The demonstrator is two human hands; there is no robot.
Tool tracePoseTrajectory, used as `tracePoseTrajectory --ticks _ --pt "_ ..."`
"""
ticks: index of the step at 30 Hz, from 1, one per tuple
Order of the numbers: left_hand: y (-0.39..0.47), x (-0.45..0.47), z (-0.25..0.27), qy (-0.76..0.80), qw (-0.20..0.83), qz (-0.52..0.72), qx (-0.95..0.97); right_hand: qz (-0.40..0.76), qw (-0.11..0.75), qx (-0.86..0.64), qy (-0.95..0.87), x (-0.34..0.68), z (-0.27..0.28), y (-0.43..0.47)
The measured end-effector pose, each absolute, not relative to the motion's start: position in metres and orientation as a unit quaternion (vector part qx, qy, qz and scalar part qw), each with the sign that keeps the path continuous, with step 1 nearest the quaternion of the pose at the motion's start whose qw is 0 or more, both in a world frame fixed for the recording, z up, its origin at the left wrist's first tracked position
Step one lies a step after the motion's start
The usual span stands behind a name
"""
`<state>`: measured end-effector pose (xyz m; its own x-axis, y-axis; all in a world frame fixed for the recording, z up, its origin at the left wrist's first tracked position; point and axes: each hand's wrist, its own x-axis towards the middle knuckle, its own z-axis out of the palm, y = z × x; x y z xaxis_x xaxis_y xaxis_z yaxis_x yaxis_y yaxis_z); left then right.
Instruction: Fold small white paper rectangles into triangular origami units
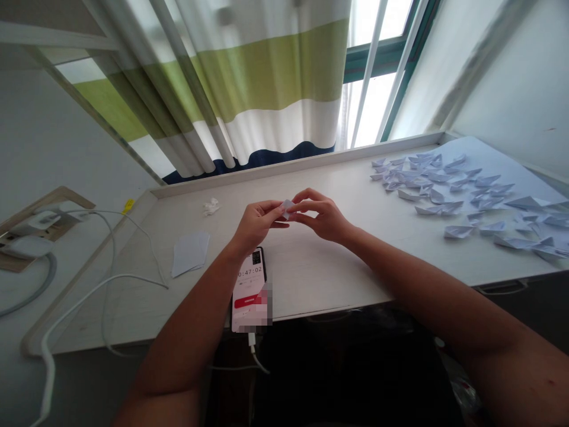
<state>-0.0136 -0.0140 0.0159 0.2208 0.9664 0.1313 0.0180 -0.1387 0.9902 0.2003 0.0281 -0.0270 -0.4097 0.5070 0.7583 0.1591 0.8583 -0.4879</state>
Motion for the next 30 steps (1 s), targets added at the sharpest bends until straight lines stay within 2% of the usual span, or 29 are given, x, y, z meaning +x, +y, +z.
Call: tracePoseTrajectory --ticks 8,15,21,26,30 --pt "-0.018 -0.007 0.015 0.398 0.52 0.452 0.606 0.188 0.529 -0.267 -0.784 0.194 -0.023 0.022" --pt "-0.014 -0.003 0.007 0.39 0.441 0.496 0.638 0.248 0.536 -0.269 -0.761 0.193 -0.02 0.018" --pt "-0.012 -0.007 0.006 0.397 0.433 0.512 0.627 0.29 0.531 -0.247 -0.757 0.193 -0.016 0.014" --pt "-0.014 -0.009 0.011 0.423 0.451 0.512 0.597 0.389 0.549 -0.27 -0.688 0.191 -0.016 0.016" --pt "-0.017 -0.01 0.015 0.431 0.468 0.489 0.597 0.466 0.533 -0.262 -0.656 0.192 -0.016 0.019"
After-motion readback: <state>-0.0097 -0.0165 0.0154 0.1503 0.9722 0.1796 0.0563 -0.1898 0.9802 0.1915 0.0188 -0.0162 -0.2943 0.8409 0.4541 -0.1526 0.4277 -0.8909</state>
